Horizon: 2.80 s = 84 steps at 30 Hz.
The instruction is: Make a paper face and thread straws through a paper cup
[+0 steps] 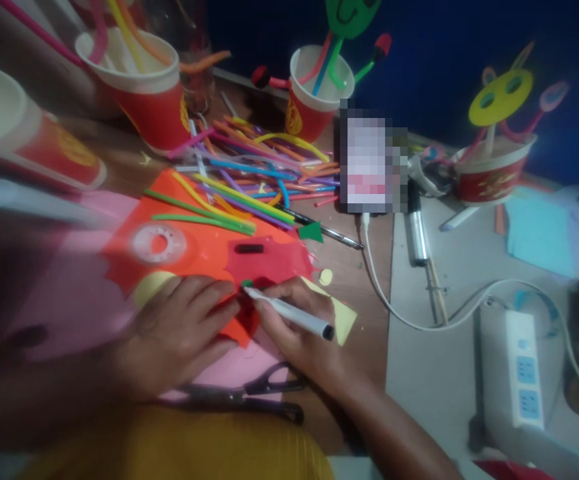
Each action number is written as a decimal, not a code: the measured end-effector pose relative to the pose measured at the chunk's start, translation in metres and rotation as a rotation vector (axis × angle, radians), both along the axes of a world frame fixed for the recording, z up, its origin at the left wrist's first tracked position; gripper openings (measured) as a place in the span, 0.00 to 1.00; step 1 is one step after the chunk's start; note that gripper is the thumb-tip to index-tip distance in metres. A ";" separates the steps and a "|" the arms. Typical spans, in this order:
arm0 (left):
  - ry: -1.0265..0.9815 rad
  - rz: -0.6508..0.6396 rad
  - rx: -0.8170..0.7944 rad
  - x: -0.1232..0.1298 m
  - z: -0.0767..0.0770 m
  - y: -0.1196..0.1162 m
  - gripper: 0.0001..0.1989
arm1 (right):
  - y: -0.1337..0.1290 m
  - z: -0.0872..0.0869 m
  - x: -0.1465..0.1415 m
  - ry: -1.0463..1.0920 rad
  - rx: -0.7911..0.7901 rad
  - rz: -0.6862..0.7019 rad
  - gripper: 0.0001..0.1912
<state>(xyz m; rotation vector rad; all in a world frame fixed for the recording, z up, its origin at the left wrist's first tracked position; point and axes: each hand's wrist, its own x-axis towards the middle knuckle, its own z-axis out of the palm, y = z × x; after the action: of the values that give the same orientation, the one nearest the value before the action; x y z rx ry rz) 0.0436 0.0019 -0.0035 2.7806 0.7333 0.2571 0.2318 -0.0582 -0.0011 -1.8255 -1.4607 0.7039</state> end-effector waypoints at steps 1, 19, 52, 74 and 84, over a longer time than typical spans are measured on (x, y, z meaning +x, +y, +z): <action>-0.004 0.002 0.002 0.000 0.000 0.000 0.16 | 0.000 0.001 0.000 -0.003 0.003 0.001 0.04; -0.011 -0.008 0.027 0.002 -0.002 0.002 0.16 | 0.002 0.000 0.001 -0.096 0.058 0.046 0.03; -0.038 -0.050 0.057 0.001 0.000 0.004 0.17 | 0.000 0.009 0.003 -0.133 0.063 0.014 0.05; -0.043 -0.050 0.031 0.002 -0.002 0.004 0.17 | -0.010 0.009 0.011 -0.024 -0.028 -0.074 0.04; -0.029 -0.039 0.023 0.000 -0.005 0.002 0.19 | -0.012 0.013 0.008 0.094 0.045 -0.106 0.07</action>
<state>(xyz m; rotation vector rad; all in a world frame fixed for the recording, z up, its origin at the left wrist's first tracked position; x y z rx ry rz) 0.0433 0.0038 -0.0084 2.8033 0.6729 0.2999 0.2395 -0.0707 0.0118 -1.7965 -1.2996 0.6896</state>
